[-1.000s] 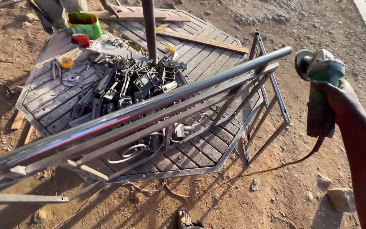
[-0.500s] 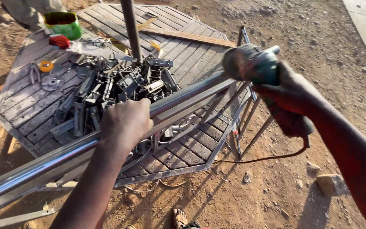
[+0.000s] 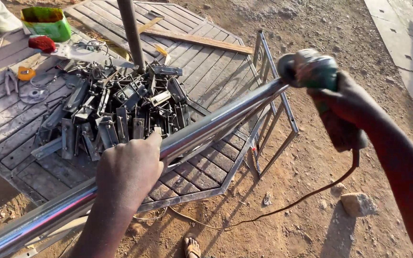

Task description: Grinding and smoothing the welded joints of a decorative metal frame using a handheld angle grinder.

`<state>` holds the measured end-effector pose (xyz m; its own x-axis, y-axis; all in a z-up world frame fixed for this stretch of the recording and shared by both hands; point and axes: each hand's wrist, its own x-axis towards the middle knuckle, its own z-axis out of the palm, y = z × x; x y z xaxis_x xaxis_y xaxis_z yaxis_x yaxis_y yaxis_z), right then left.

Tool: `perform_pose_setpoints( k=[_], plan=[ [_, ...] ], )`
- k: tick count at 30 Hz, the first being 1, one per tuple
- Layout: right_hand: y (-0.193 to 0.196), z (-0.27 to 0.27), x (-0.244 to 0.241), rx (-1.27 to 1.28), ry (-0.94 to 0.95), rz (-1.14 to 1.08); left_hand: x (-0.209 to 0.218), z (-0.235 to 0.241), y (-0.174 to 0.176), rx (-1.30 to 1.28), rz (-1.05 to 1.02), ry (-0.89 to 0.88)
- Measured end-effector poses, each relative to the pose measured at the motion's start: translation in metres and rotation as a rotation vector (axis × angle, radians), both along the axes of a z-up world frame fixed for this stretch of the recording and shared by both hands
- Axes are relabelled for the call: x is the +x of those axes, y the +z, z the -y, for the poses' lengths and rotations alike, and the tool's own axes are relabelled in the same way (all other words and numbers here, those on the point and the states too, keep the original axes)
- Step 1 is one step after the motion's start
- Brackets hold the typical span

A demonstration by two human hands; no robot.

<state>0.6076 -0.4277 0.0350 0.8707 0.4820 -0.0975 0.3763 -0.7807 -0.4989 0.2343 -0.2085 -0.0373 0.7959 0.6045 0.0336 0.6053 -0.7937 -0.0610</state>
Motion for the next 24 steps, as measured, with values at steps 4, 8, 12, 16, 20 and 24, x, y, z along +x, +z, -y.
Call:
perform_pose_setpoints(
  k=[4,8,12,16,20,24],
  plan=[
    [-0.038,0.049,0.092,0.253,-0.051,-0.073,0.001,0.003,-0.003,0.044,0.029,0.013],
    [-0.071,0.081,0.079,0.399,-0.07,-0.225,0.0,0.002,0.004,0.025,-0.064,0.056],
    [-0.114,0.105,0.038,0.486,-0.165,-0.498,0.001,0.0,0.004,-0.044,0.025,0.069],
    [-0.087,0.064,-0.028,0.22,-0.201,-0.495,0.003,-0.004,0.012,-0.121,0.026,0.078],
    [-0.104,0.043,-0.042,0.196,0.008,-0.542,0.004,-0.006,0.015,-0.169,0.054,0.137],
    [-0.109,0.024,-0.051,0.045,0.1,-0.449,0.003,-0.014,0.007,-0.151,0.132,0.097]
  ],
)
